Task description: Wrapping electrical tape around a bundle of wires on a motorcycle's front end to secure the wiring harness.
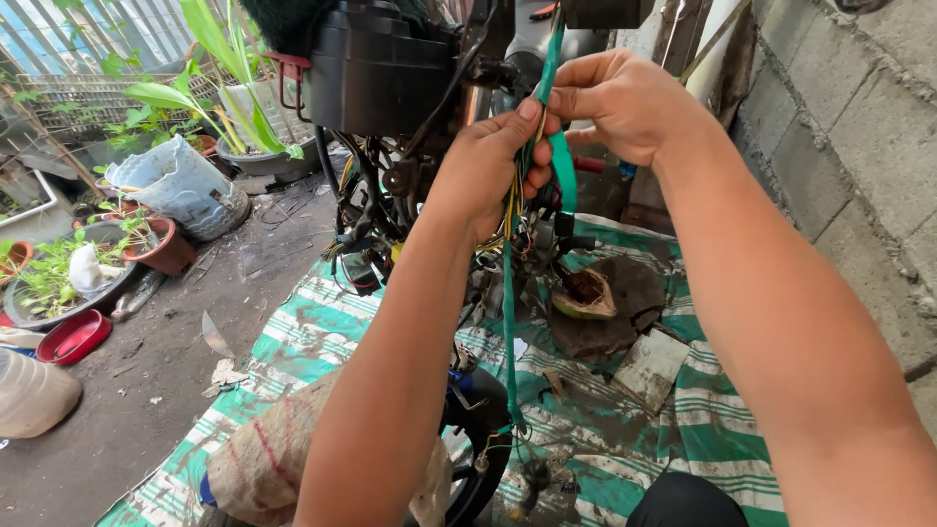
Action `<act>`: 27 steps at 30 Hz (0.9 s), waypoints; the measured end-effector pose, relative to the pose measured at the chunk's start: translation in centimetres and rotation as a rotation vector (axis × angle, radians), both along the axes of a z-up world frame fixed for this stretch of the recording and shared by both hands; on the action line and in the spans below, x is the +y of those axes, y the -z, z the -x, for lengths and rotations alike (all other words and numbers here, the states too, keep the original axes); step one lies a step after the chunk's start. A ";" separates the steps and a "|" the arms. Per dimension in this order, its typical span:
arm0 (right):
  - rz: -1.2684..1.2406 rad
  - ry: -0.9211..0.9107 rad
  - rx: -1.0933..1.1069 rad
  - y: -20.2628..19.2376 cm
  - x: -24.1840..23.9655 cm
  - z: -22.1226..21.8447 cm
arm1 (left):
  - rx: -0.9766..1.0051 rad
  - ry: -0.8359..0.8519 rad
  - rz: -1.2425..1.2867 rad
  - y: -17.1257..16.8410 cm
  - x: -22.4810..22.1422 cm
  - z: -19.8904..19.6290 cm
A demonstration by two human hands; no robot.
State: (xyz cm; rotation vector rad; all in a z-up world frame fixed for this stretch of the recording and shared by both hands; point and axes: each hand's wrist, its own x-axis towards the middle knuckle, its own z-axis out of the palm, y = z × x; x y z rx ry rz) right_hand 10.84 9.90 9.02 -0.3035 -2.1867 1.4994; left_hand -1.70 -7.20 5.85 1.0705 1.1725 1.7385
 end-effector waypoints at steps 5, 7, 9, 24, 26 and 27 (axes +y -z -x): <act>-0.196 0.042 0.001 -0.7 -0.8 0.4 | -0.102 0.068 0.019 0.8 0.7 0.4; -0.218 0.048 0.017 -0.7 -0.9 0.5 | -0.155 0.089 0.010 1.8 1.5 0.6; -0.151 0.036 0.033 -0.5 -0.7 0.7 | -0.261 0.162 -0.088 2.7 2.2 0.7; -0.484 0.621 -0.301 -3.9 -9.3 -2.5 | -0.338 -0.044 -0.373 4.9 3.2 -1.4; -0.670 0.630 -0.335 -4.8 -11.9 -4.5 | -0.314 -0.088 -0.394 4.9 2.9 -1.6; -0.856 0.627 -0.371 -5.3 -13.2 -5.5 | -0.293 -0.138 -0.415 4.9 2.8 -1.9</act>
